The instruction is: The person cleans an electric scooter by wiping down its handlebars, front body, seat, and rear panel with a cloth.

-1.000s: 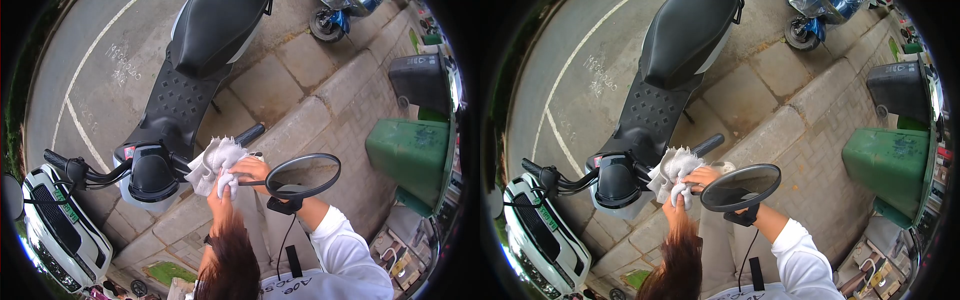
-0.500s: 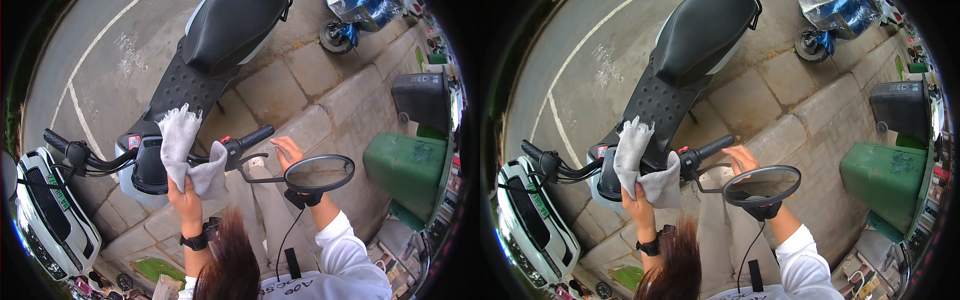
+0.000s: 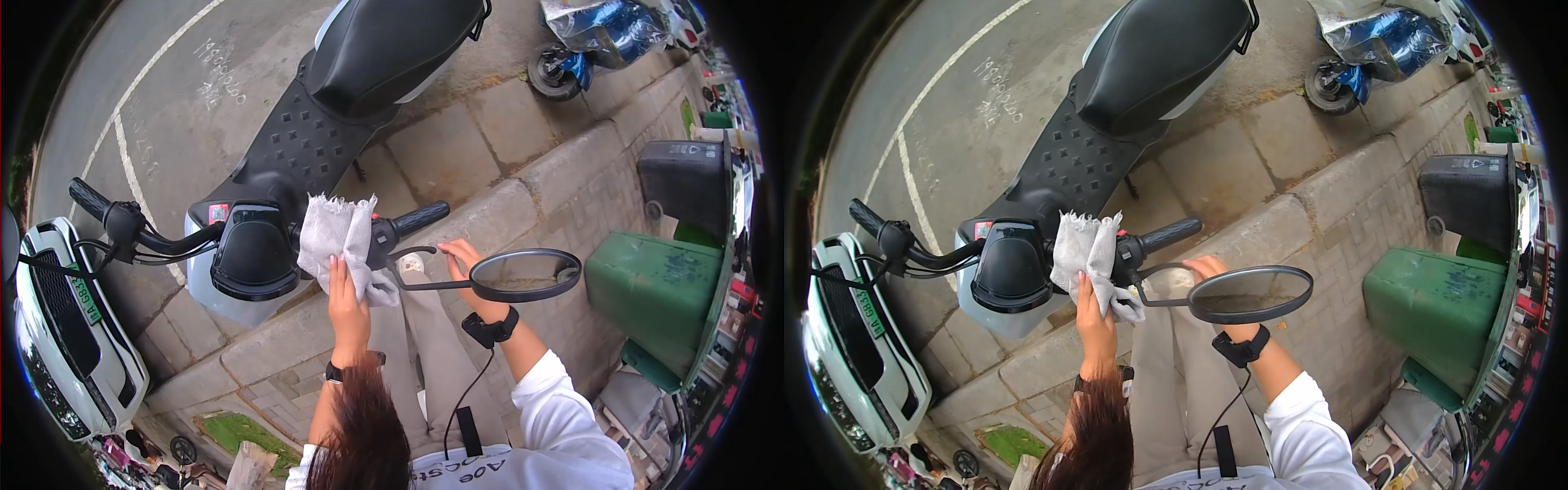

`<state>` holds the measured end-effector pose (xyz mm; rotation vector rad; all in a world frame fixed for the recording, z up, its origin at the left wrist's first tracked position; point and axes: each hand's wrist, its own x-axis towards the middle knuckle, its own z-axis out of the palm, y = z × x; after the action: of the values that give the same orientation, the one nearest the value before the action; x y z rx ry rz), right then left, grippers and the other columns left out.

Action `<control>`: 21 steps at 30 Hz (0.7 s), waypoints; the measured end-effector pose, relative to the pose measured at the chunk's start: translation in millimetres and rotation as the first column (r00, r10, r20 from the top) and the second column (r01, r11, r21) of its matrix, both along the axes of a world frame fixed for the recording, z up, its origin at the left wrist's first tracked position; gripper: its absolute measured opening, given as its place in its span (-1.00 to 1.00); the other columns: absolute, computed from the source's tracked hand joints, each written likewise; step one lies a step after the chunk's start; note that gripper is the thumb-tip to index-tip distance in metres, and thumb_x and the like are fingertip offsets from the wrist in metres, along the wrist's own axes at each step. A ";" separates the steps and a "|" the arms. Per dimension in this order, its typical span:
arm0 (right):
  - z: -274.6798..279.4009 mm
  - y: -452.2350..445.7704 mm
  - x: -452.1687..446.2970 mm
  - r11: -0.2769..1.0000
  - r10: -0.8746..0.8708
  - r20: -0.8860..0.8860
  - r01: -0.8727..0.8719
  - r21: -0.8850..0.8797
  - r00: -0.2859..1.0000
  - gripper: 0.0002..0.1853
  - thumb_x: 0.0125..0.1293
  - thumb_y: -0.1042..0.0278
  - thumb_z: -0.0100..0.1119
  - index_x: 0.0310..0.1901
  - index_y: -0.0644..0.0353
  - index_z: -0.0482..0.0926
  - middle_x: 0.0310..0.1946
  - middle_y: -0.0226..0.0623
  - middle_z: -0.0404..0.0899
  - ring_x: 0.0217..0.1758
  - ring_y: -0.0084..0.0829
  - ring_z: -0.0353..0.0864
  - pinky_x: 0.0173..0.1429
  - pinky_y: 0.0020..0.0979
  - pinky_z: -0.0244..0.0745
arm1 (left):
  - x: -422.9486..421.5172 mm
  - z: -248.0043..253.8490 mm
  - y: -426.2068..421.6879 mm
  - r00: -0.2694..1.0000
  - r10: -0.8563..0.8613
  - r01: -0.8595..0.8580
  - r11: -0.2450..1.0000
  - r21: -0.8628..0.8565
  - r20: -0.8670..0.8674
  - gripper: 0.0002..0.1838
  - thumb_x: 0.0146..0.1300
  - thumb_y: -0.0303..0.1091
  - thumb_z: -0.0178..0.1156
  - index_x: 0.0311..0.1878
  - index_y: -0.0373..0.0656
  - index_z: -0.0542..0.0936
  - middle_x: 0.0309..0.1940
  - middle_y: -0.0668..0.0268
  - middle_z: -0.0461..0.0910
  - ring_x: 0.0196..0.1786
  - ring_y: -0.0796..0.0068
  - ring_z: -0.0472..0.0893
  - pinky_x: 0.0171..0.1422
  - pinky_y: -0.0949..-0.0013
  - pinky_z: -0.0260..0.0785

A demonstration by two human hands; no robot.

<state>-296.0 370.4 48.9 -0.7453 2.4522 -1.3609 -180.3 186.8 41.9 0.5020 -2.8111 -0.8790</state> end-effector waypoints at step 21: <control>-2.9 1.2 48.0 0.942 -0.267 -0.073 0.276 0.190 0.961 -0.79 -0.09 0.61 0.08 -0.37 0.27 0.31 -0.36 -0.17 0.33 -0.21 -0.18 0.38 -0.13 -0.34 0.28 | 14.7 -47.6 51.0 0.518 0.532 -0.333 -0.596 0.731 0.670 -0.62 0.11 -0.40 -0.02 0.03 -0.21 0.28 -0.03 0.19 0.38 0.03 0.27 0.38 0.11 0.08 0.23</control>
<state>-248.0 371.6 46.0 -0.4069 2.7579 -1.1681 -165.6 237.8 -5.7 1.6685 -0.3244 -2.3661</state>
